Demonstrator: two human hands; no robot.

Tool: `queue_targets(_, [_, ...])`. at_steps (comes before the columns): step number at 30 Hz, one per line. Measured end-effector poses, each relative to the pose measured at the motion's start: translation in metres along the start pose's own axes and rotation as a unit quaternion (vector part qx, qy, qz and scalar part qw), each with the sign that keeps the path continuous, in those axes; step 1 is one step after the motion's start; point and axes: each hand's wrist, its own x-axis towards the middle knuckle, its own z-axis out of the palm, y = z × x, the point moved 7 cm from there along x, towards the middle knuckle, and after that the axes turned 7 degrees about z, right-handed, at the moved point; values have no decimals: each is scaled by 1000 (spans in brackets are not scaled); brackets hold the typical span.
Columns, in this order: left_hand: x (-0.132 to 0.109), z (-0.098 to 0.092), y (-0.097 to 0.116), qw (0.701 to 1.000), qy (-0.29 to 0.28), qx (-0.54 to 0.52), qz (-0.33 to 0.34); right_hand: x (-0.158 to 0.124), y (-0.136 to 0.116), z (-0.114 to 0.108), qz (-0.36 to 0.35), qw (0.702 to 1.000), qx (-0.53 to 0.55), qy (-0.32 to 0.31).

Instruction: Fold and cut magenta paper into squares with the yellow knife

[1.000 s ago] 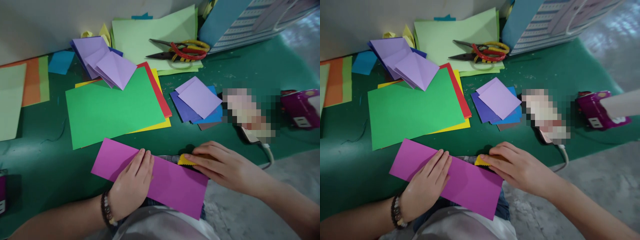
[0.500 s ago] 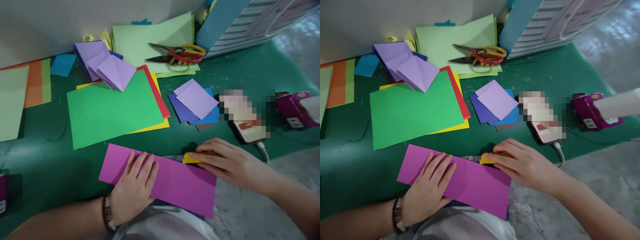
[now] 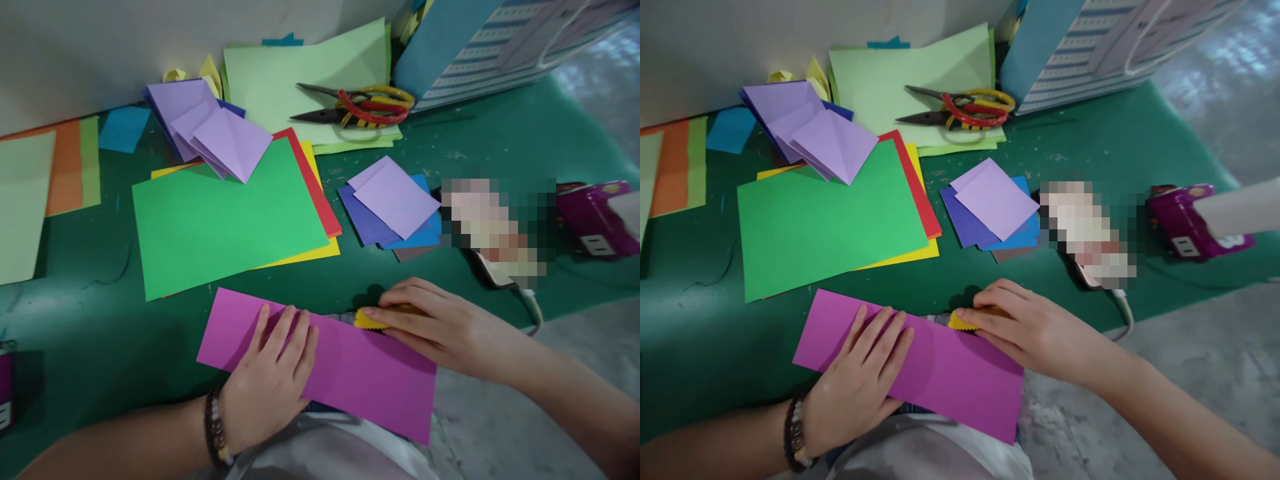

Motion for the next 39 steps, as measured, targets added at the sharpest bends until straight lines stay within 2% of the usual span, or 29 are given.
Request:
queue_targets(16, [0, 1, 0, 1000, -1, 2, 1, -6, 6, -5, 37, 999, 18, 16])
queue_targets(22, [-1, 2, 0, 1000, 2, -7, 1, -1, 2, -4, 23, 1000, 7, 8])
queue_targets(32, [0, 0, 0, 1000, 8, -6, 2, 14, -9, 0, -50, 998, -42, 24])
queue_targets(39, [1, 0, 1, 1000, 7, 4, 8, 11, -8, 2, -27, 999, -30, 14])
